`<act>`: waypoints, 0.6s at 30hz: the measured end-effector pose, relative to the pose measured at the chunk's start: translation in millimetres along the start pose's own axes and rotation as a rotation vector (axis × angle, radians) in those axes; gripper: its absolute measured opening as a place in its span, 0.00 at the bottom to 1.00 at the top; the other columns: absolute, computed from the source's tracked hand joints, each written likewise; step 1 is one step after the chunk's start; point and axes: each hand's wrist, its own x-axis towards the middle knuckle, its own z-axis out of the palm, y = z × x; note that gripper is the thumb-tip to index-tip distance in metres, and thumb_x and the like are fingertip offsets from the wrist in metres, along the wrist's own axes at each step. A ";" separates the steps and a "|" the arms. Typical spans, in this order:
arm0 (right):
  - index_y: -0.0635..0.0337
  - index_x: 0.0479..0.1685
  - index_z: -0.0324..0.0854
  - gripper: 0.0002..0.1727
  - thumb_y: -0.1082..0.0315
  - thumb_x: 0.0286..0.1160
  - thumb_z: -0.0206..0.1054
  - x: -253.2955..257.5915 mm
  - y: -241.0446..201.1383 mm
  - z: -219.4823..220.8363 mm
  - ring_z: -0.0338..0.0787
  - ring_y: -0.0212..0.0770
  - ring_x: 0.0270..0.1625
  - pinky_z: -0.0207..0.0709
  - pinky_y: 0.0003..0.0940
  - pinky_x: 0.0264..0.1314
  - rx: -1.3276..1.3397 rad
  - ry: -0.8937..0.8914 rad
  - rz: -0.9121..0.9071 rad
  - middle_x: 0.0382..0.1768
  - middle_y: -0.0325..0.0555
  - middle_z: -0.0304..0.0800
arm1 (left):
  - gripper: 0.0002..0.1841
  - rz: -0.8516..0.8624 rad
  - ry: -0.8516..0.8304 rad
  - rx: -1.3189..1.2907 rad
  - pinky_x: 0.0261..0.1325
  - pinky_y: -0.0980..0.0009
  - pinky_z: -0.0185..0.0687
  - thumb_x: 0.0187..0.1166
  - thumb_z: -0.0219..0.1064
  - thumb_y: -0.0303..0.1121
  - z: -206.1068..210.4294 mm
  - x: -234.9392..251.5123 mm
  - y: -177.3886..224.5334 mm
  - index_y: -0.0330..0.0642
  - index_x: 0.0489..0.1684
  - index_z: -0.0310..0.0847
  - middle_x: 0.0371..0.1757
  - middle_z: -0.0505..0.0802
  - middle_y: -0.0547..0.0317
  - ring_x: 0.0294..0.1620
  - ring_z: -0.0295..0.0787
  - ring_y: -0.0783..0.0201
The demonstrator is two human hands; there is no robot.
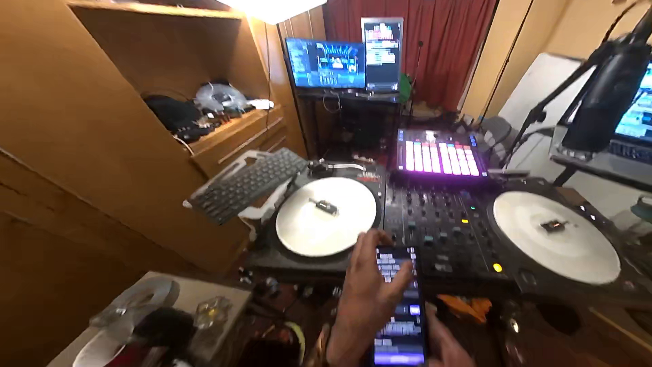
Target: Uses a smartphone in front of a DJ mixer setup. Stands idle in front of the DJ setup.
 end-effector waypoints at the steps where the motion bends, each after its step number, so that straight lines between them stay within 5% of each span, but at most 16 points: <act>1: 0.69 0.89 0.37 0.48 0.74 0.71 0.67 -1.7 -0.7 1.4 0.90 0.45 0.68 0.90 0.51 0.64 0.009 0.006 0.005 0.72 0.48 0.82 | 0.23 -0.036 -0.018 -0.005 0.54 0.55 0.88 0.67 0.74 0.49 -1.1 -2.7 1.5 0.45 0.56 0.83 0.52 0.89 0.55 0.53 0.89 0.61; 5: 0.64 0.90 0.38 0.54 0.68 0.67 0.75 -0.6 -3.3 0.7 0.91 0.52 0.67 0.92 0.57 0.61 0.082 -0.011 0.058 0.72 0.50 0.83 | 0.22 -0.106 -0.045 -0.014 0.44 0.62 0.88 0.64 0.72 0.47 -1.8 -5.4 5.5 0.54 0.57 0.80 0.51 0.86 0.63 0.48 0.87 0.66; 18: 0.65 0.90 0.37 0.55 0.67 0.67 0.76 -0.2 -2.1 -1.8 0.91 0.53 0.67 0.92 0.56 0.61 0.088 -0.022 0.057 0.72 0.50 0.83 | 0.29 -0.116 -0.026 -0.008 0.45 0.61 0.90 0.56 0.80 0.52 2.7 -5.6 5.9 0.55 0.59 0.79 0.51 0.85 0.62 0.49 0.88 0.66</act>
